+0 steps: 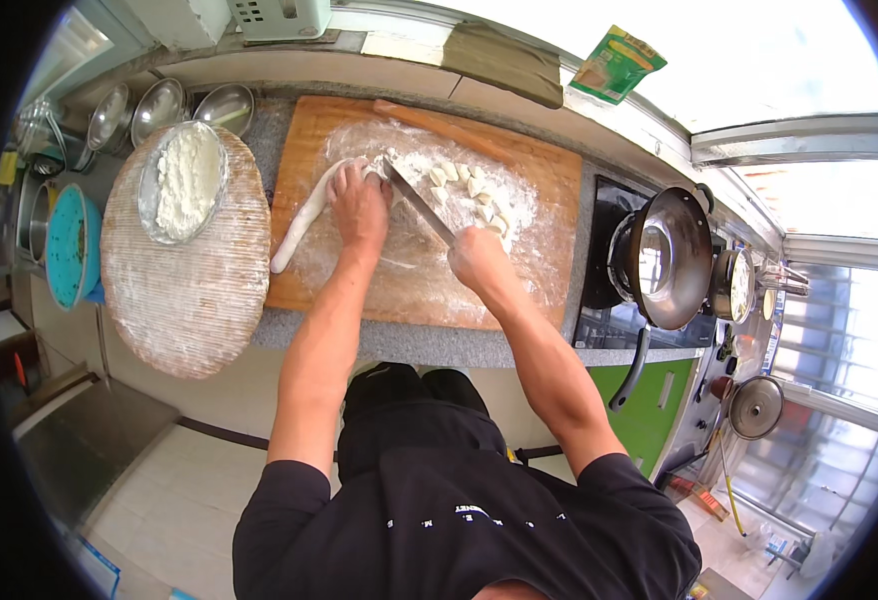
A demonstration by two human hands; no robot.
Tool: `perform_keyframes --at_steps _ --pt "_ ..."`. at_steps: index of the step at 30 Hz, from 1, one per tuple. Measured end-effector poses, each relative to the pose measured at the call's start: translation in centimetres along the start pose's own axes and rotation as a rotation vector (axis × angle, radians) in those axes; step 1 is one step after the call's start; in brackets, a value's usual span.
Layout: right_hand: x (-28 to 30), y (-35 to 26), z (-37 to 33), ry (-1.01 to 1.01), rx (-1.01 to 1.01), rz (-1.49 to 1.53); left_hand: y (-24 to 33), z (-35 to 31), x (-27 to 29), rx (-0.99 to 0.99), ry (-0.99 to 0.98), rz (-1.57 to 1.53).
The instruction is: The person cuts a long rope of dough into small pieces using a cleaver on a floured wooden board. They then roll each piece into a small ball by hand, arranging the finished balls on the board.
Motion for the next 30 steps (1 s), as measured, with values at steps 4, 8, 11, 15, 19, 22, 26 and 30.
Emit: perform_keyframes --at_steps 4,8,11,15,19,22,26,30 --pt "0.2 -1.9 2.8 0.107 0.031 0.076 0.2 -0.7 0.8 -0.120 -0.070 0.047" --pt "2.0 -0.8 2.6 0.155 -0.037 0.244 0.0 -1.1 1.8 -0.334 -0.340 0.101" --pt "2.5 1.9 2.0 0.172 -0.071 0.277 0.0 -1.5 1.0 -0.408 -0.255 0.104" --pt "3.4 3.9 1.0 0.208 -0.048 0.252 2.3 -1.9 -0.7 -0.334 -0.128 0.053" --pt "4.6 3.2 -1.1 0.247 -0.101 0.262 3.9 -2.2 -1.0 -0.247 -0.049 -0.046" --pt "5.3 2.1 -2.8 0.222 -0.099 0.262 3.6 -3.1 -0.1 -0.300 -0.006 -0.074" --pt "6.0 0.5 -4.3 0.176 -0.072 0.189 3.0 -3.7 0.3 -0.323 0.003 -0.039" --pt "5.7 0.7 -4.6 0.135 -0.060 0.109 3.2 -3.5 0.2 -0.335 0.024 -0.040"
Point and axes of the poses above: each hand's wrist, its own z-axis towards the middle knuckle, its own x-axis out of the back of the hand, y = z × x, the point moved 9 cm from there along z, towards the middle knuckle, and after that the axes turned 9 degrees about -y, right-handed, at the moved point
